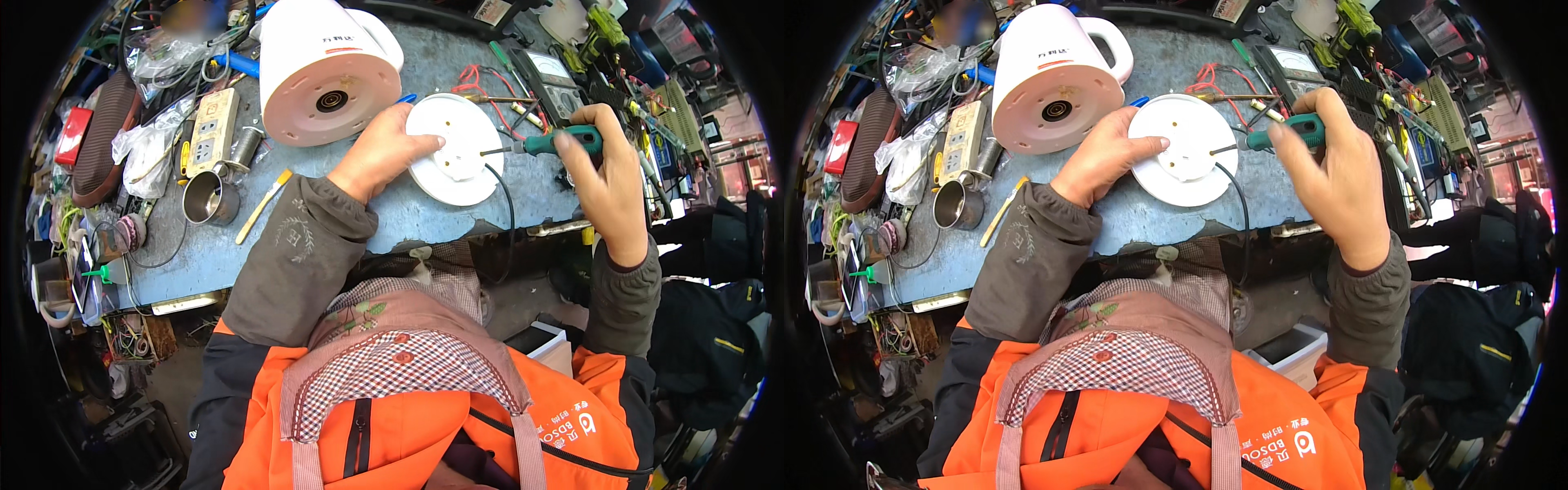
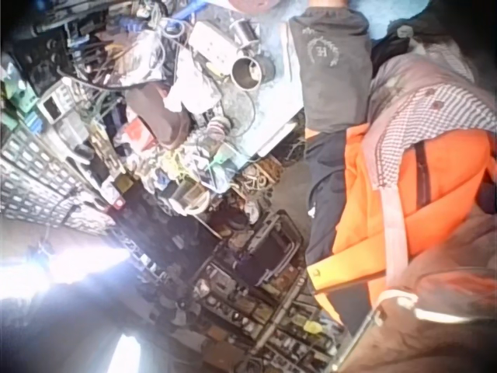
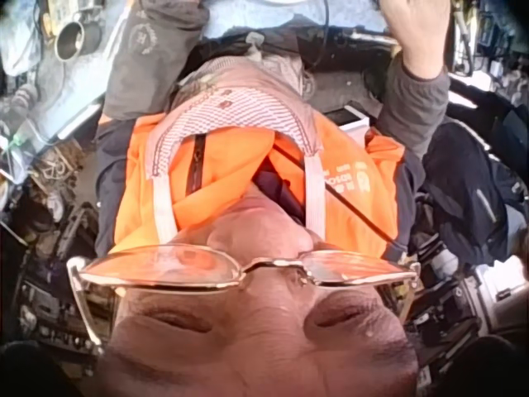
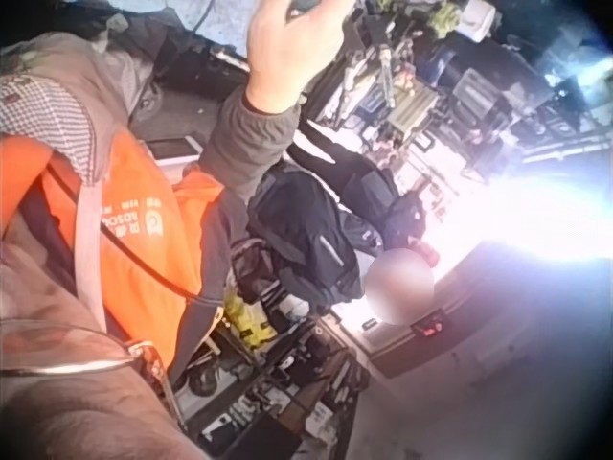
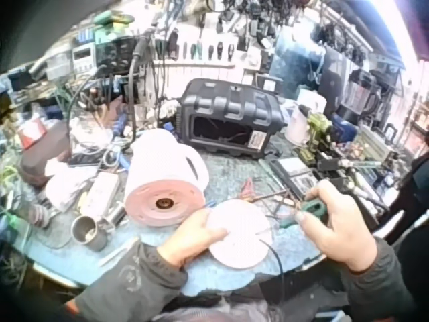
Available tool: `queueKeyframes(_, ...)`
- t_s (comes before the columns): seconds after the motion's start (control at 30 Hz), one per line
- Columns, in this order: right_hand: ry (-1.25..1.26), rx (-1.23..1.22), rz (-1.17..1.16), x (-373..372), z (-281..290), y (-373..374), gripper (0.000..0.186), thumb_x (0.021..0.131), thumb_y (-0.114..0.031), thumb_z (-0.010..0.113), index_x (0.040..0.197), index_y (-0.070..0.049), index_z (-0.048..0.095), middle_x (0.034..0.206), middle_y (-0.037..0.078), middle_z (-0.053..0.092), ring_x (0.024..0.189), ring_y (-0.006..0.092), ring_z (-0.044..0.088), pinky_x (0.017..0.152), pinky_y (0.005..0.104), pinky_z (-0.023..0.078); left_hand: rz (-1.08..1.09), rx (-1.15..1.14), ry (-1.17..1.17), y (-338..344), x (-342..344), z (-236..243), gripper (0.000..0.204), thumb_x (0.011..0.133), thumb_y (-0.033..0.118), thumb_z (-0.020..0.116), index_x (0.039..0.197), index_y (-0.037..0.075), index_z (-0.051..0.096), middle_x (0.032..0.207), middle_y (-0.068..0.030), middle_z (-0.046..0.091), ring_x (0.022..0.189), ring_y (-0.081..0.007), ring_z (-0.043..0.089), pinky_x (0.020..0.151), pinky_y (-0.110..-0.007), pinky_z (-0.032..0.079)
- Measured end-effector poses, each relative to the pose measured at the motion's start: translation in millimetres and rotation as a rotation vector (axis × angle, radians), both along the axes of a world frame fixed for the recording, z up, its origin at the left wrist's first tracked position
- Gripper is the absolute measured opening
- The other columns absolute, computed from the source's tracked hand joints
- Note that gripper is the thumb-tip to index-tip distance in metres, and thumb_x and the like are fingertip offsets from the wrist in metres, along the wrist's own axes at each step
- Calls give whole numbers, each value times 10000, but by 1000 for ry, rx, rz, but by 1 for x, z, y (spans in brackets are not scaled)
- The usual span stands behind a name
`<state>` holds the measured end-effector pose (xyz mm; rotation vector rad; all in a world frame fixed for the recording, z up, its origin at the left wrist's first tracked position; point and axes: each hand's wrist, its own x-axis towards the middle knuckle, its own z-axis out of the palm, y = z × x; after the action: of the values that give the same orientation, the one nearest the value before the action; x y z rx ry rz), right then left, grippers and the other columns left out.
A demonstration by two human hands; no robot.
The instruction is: The person disassembles a pink electric kettle, removes the base plate, and manipulates internal wires and components. They use pliers and a screwdriver to adjust parts, then reattach the base plate and secure it with screws.
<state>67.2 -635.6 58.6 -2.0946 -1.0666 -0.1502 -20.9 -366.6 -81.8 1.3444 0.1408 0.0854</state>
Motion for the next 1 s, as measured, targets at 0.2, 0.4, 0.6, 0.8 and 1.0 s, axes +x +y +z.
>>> queueKeyframes(0.2, -28, 3, -58, -12, 3, 5, 166, 1031, -163, 717, 1097, -22, 661, 722, 63, 585, 671, 128, 508, 612, 315, 417, 0, 33, 25, -1, -1, 5, 542, 942, 44, 807, 1406, -122, 580, 1260, -186, 755, 1098, -224, 766, 988, -351, 628)
queueKeyframes(0.4, 59, -4, -39, 1, -7, -5, 274, 990, -85, 776, 1208, -25, 622, 849, -4, 636, 684, 42, 495, 586, 255, 390, -18, 12, 11, 1, 1, -2, 544, 945, 42, 814, 1409, -119, 582, 1265, -183, 755, 1101, -222, 766, 986, -350, 629)
queueKeyframes(0.6, 270, 273, -12, 2, -17, -4, 287, 955, 24, 741, 1210, -16, 615, 998, 29, 668, 797, 65, 651, 686, 224, 538, -18, 47, 12, 1, 1, 0, 538, 949, 49, 816, 1408, -113, 588, 1260, -177, 757, 1093, -216, 766, 986, -348, 628)
queueKeyframes(0.8, 269, 388, 43, 12, -22, 16, 305, 954, 43, 723, 1231, 3, 601, 1009, 59, 681, 834, 93, 691, 707, 266, 625, -29, 33, 11, 1, -1, 3, 525, 952, 41, 802, 1410, -110, 593, 1265, -174, 757, 1092, -213, 766, 980, -349, 630)
queueKeyframes(1.0, 315, 387, 49, 18, -28, 32, 297, 959, 34, 725, 1230, 7, 604, 1001, 60, 688, 817, 90, 695, 692, 262, 625, -23, 55, -7, 0, 1, 1, 531, 953, 50, 796, 1418, -106, 594, 1269, -172, 758, 1092, -215, 766, 976, -348, 630)
